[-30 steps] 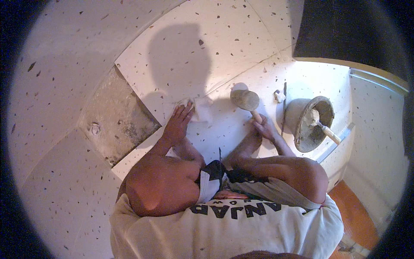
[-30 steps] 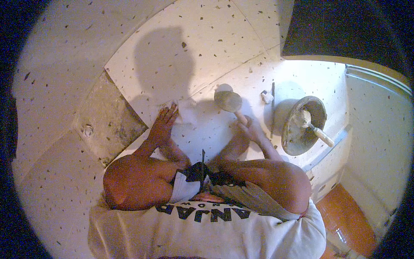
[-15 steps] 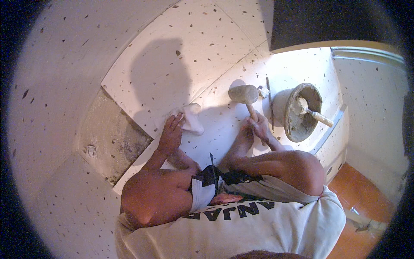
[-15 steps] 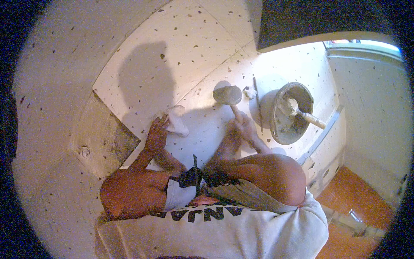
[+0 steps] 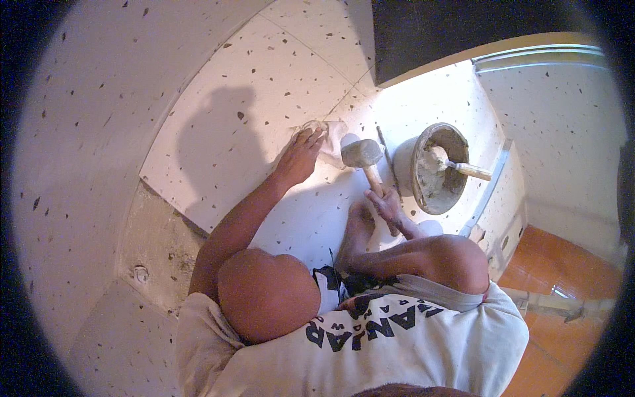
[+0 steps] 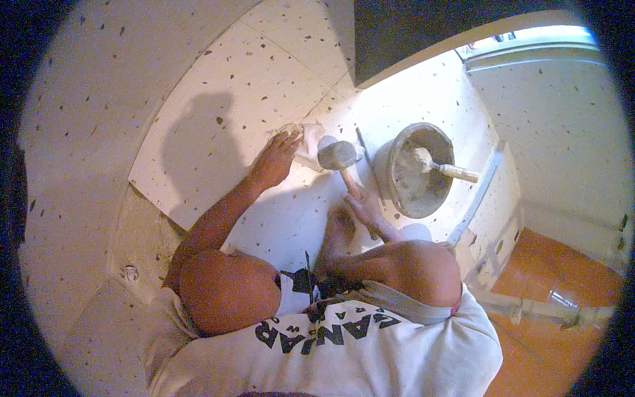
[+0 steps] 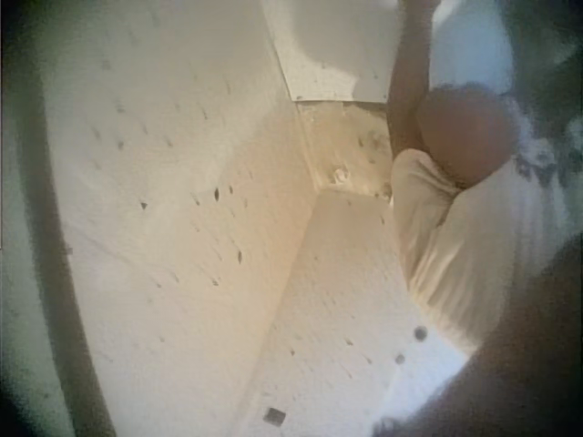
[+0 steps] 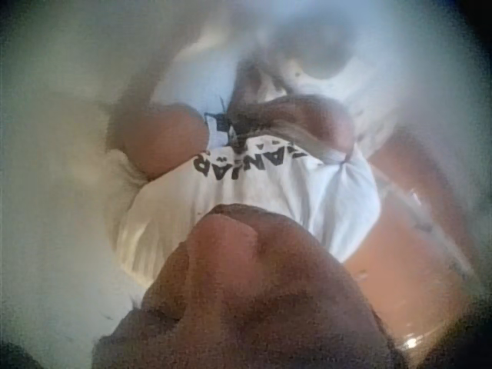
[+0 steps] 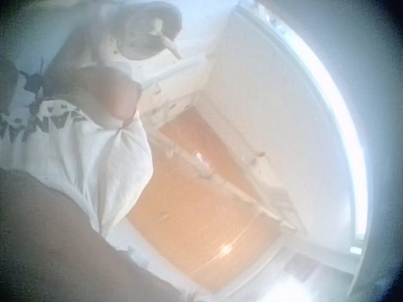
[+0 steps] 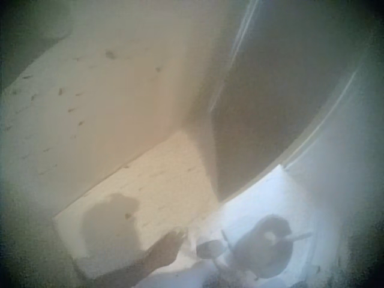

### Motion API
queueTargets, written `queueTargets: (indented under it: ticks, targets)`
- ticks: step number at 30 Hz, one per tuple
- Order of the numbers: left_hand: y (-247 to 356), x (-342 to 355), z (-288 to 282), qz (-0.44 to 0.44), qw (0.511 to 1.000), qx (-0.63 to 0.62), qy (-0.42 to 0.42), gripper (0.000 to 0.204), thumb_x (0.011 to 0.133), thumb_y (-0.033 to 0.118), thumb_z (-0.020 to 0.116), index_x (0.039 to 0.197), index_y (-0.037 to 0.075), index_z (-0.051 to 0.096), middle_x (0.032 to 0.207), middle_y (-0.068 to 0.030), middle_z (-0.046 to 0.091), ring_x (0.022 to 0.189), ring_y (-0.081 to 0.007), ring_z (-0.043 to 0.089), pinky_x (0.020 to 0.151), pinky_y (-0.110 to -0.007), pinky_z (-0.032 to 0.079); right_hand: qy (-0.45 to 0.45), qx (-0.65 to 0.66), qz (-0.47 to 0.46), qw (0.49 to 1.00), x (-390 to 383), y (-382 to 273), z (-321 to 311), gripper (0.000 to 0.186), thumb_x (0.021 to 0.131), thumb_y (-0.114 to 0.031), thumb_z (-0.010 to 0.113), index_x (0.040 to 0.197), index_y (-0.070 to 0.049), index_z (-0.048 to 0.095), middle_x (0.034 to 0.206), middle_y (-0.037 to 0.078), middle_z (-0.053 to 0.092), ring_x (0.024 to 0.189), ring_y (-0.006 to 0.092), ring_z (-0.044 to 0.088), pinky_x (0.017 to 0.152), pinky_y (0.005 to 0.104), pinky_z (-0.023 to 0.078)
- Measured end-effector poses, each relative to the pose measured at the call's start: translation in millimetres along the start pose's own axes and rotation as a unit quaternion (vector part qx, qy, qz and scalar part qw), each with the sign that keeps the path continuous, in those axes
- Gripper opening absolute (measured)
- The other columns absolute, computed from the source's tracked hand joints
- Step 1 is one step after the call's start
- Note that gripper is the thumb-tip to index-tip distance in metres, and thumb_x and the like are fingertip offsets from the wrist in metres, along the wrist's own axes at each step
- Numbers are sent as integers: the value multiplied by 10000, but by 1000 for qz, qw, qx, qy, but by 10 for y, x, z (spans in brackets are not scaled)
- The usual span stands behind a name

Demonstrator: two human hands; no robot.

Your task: The person installs white terrazzo-style floor tiles by applying adhesive with a trowel and tapping the tiles into place with a rubber mallet. They work methodically to fill gaps and ensure the tiles are level with the surrounding floor.

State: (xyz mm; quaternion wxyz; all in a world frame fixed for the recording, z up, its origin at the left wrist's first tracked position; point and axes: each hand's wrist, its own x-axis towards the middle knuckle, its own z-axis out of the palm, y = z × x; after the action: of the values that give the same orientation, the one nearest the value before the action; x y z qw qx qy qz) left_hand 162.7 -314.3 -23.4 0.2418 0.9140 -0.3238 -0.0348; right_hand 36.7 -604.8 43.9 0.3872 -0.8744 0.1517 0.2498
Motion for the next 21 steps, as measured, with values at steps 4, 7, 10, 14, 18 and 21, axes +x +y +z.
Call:
queueTargets:
  ticks: [4,7,10,14,18,21]
  targets:
    - [-129,586,123,51,998,21,-5,504,889,84,521,1386,1,517,1520,-144,425,1404,-311,362,1196,-449,260,8,68,-53,996,8,85,39,493,916,-334,693,1303,-42,608,1033,132,706,935,198,641,846,387,506]
    - [-165,1019,145,61,998,12,-5,538,894,140,581,1409,12,492,1528,-136,416,1425,-303,337,1210,-453,226,32,31,-35,998,-1,216,47,538,912,-344,699,1343,-45,581,1086,133,697,996,191,632,890,376,498]
    - [-279,1306,111,54,997,35,-32,632,878,205,654,1446,23,445,1556,-126,376,1446,-295,312,1224,-453,186,-13,61,-1,998,-46,-74,-23,556,910,-354,702,1361,-55,571,1091,131,700,1011,188,637,909,362,499]
    - [-247,1437,82,61,998,2,9,816,762,207,775,1467,18,411,1575,-162,339,1445,-349,317,1211,-482,211,-27,34,37,998,-118,-225,-109,551,911,-360,702,1363,-72,573,1055,119,708,972,178,645,875,357,511]
    - [-180,1277,156,29,999,16,-7,687,814,114,662,1452,18,428,1555,-155,369,1436,-327,333,1222,-467,196,-32,24,30,999,-103,-216,-53,538,914,-358,701,1356,-77,578,959,91,697,873,162,630,811,354,516]
    - [-90,945,183,44,999,12,2,568,849,75,554,1409,18,482,1520,-138,420,1422,-295,352,1231,-442,187,-11,7,18,1000,-104,-110,-43,512,919,-344,699,1341,-76,587,912,63,674,818,149,604,776,346,513]
